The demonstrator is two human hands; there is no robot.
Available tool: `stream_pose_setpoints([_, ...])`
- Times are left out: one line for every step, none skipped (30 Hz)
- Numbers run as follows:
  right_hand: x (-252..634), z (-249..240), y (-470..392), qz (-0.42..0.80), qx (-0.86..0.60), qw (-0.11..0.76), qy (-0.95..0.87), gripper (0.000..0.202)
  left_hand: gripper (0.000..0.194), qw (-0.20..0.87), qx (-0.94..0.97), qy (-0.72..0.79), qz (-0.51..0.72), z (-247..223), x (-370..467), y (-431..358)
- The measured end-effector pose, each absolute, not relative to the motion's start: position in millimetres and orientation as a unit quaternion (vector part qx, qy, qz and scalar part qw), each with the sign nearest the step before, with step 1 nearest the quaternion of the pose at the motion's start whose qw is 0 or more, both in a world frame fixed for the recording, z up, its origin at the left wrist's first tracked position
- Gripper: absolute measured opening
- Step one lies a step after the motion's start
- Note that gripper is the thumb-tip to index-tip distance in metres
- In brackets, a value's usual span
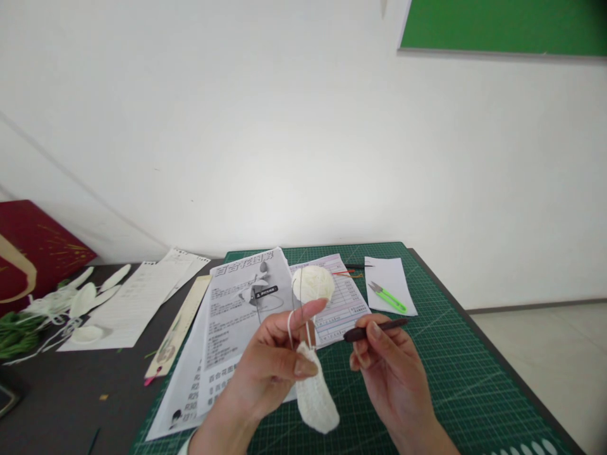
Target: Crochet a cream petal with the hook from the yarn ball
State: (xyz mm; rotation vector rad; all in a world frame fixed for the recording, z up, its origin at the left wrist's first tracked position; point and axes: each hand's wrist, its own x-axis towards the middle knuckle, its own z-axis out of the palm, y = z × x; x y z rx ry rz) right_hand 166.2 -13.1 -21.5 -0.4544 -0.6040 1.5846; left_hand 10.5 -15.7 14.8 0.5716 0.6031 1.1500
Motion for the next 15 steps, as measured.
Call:
stream_pose_setpoints([165.8,-21.7,-12.9,0.696,-0.199,0.638,-0.262,0.010,0.055,0.760,0.258,0.282,0.526,14.3,10.2,-15.6])
stream_pose_setpoints([165.4,-21.9,-12.6,0.699,-0.198,0.636,-0.260,0.011,0.055,0.762,0.254,0.285,0.523,13.9,9.8,-15.4])
stream_pose_setpoints([165.0,-21.9,-12.3,0.702,-0.197,0.635,-0.257,0.011,0.054,0.765,0.251,0.285,0.520,13.4,9.4,-15.0])
stream_pose_setpoints([164.7,-21.7,-12.0,0.706,-0.197,0.632,-0.252,0.012,0.054,0.767,0.250,0.285,0.517,12.7,9.0,-14.7])
stream_pose_setpoints([164.3,-21.3,-11.8,0.711,-0.198,0.629,-0.245,0.012,0.054,0.769,0.251,0.285,0.514,11.8,8.7,-14.3])
stream_pose_setpoints([163.9,-20.8,-11.7,0.716,-0.201,0.625,-0.236,0.012,0.054,0.769,0.256,0.283,0.512,10.6,8.7,-14.1])
stream_pose_setpoints([163.5,-20.2,-11.6,0.722,-0.204,0.621,-0.226,0.012,0.054,0.768,0.263,0.282,0.511,9.2,8.8,-14.1])
stream_pose_setpoints([163.0,-19.7,-11.7,0.728,-0.206,0.617,-0.217,0.013,0.054,0.764,0.271,0.282,0.513,7.7,9.3,-14.3])
stream_pose_setpoints([162.4,-19.3,-11.8,0.732,-0.207,0.614,-0.211,0.013,0.052,0.758,0.281,0.284,0.516,6.4,10.1,-14.7])
stream_pose_setpoints([161.8,-19.0,-11.9,0.736,-0.208,0.611,-0.206,0.013,0.051,0.752,0.290,0.285,0.519,5.3,11.1,-15.3])
stream_pose_setpoints([161.2,-18.9,-11.9,0.736,-0.208,0.612,-0.202,0.014,0.049,0.745,0.299,0.287,0.523,4.9,12.4,-16.0])
stream_pose_setpoints([160.6,-19.1,-11.9,0.735,-0.208,0.614,-0.198,0.014,0.048,0.738,0.305,0.290,0.528,5.1,13.8,-16.8])
stream_pose_setpoints([160.0,-19.5,-11.8,0.733,-0.211,0.617,-0.194,0.015,0.047,0.731,0.308,0.293,0.533,6.0,15.2,-17.5])
stream_pose_setpoints([159.5,-20.0,-11.7,0.730,-0.214,0.621,-0.189,0.015,0.046,0.726,0.311,0.295,0.538,7.4,16.6,-18.2])
stream_pose_setpoints([159.0,-20.6,-11.6,0.728,-0.218,0.624,-0.183,0.015,0.045,0.722,0.312,0.296,0.542,9.2,17.8,-18.7])
